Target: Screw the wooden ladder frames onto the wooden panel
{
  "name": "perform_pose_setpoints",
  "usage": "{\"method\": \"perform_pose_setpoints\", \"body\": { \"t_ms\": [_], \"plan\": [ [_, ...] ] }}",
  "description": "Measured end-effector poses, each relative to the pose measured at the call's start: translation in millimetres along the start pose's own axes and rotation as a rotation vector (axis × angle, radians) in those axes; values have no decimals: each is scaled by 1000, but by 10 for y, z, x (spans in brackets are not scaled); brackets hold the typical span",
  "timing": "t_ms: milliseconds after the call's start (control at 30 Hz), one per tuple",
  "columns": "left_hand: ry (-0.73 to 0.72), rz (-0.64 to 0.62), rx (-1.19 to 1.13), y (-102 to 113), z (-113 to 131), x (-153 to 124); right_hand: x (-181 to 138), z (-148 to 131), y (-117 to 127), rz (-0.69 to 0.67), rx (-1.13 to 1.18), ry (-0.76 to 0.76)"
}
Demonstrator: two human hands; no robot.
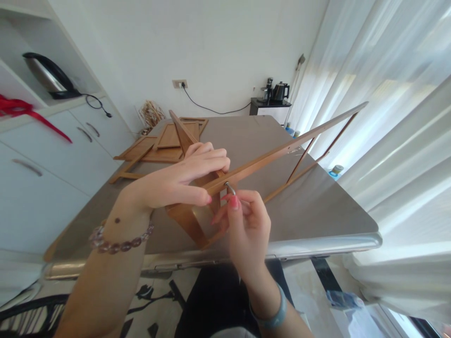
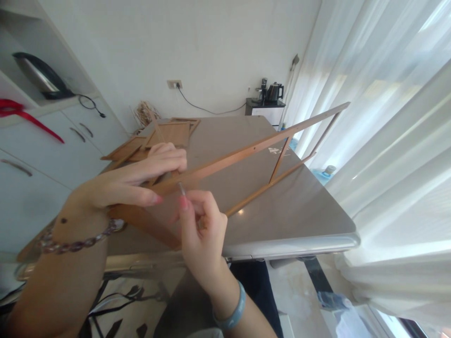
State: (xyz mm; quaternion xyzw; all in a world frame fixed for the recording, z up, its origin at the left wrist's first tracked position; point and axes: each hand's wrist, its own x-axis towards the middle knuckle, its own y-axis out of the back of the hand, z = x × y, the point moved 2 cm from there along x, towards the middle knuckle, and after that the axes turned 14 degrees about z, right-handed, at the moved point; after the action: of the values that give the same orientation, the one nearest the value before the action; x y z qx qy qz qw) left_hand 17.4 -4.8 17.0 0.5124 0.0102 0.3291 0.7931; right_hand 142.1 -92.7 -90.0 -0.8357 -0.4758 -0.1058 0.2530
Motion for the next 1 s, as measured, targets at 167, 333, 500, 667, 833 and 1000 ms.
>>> {"method": "perform_pose_setpoints", "body": {
  "t_ms": [167, 333, 500, 667, 833, 1000],
  "plan": [
    [-21, 8, 1, -4, -8, 3, 250, -115, 165, 41, -409, 621],
    [-15, 3, -13, -10, -15, 8, 526, -286, 262, -119, -520, 650],
    [-21, -3, -22, -6, 1, 10, 571, -320, 281, -133, -526, 612],
    [-17, 13, 9, 2, -25, -5, 462, -281, 243, -76, -560, 661],
    [0, 30, 33, 0, -24, -9, 293, -276, 147, -38, -630, 592],
    [3, 21, 35, 14, 3, -29, 222, -321, 41, -126, -602, 462]
  ]
}}
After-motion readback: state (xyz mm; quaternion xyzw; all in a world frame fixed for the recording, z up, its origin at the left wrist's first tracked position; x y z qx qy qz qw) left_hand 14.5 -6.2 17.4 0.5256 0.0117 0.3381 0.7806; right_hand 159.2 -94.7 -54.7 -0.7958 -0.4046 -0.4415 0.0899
